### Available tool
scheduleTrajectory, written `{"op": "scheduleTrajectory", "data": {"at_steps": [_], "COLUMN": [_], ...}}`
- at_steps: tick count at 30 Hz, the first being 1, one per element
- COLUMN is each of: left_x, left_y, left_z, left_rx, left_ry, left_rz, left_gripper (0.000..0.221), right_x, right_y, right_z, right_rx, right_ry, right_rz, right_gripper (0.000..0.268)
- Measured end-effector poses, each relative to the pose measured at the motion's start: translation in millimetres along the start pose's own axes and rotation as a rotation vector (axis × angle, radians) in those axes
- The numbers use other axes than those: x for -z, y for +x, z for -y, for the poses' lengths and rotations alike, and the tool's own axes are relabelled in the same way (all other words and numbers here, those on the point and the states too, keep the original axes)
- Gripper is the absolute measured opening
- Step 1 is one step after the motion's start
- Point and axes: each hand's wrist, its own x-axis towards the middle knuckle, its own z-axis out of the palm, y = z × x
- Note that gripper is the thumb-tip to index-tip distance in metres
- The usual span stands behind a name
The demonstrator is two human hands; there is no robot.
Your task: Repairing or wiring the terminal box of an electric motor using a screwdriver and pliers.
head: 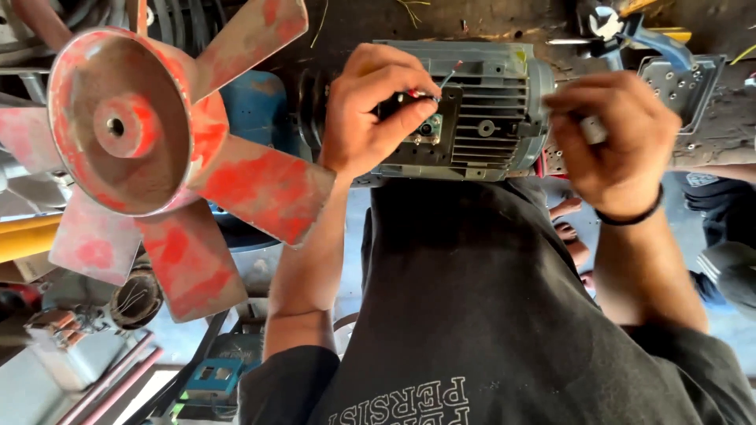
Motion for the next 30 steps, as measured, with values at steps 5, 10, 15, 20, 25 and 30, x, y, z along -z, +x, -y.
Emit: {"op": "scheduleTrajectory", "data": {"at_steps": [5,10,15,20,25,30], "left_x": [-1.4,-2.7,-4.6,-4.1,1.2,2.0], "left_y": [-4.2,-4.6,-5.0,-7.8,-3.7,-4.2], "left_z": [9.1,19.5,23.1,28.4,16.5,15.5], "left_rx": [-0.037,-0.103,-0.108,-0.162,-0.135,-0.121], "left_ry": [-0.011,-0.046,-0.063,-0.076,-0.078,-0.036], "left_rz": [0.028,0.062,0.044,0.041,0.035,0.076], "left_gripper": [0.008,0.013,0.013,0.010,0.002,0.003], "right_x": [-23.6,-32.8,-23.2,-20.9,-15.3,-21.1], "right_y": [24.5,42.1,51.7,27.4,61.3,81.7], "right_z": [24.8,40.8,44.3,0.9,-6.7,-7.3], "right_rx": [-0.284,-0.454,-0.147,0.173,0.797,1.022], "right_ry": [0.514,0.714,0.131,-0.353,-0.387,-0.411], "right_rz": [0.163,0.216,0.296,0.248,0.232,0.210], "right_gripper": [0.020,0.021,0.017,0.020,0.017,0.016]}}
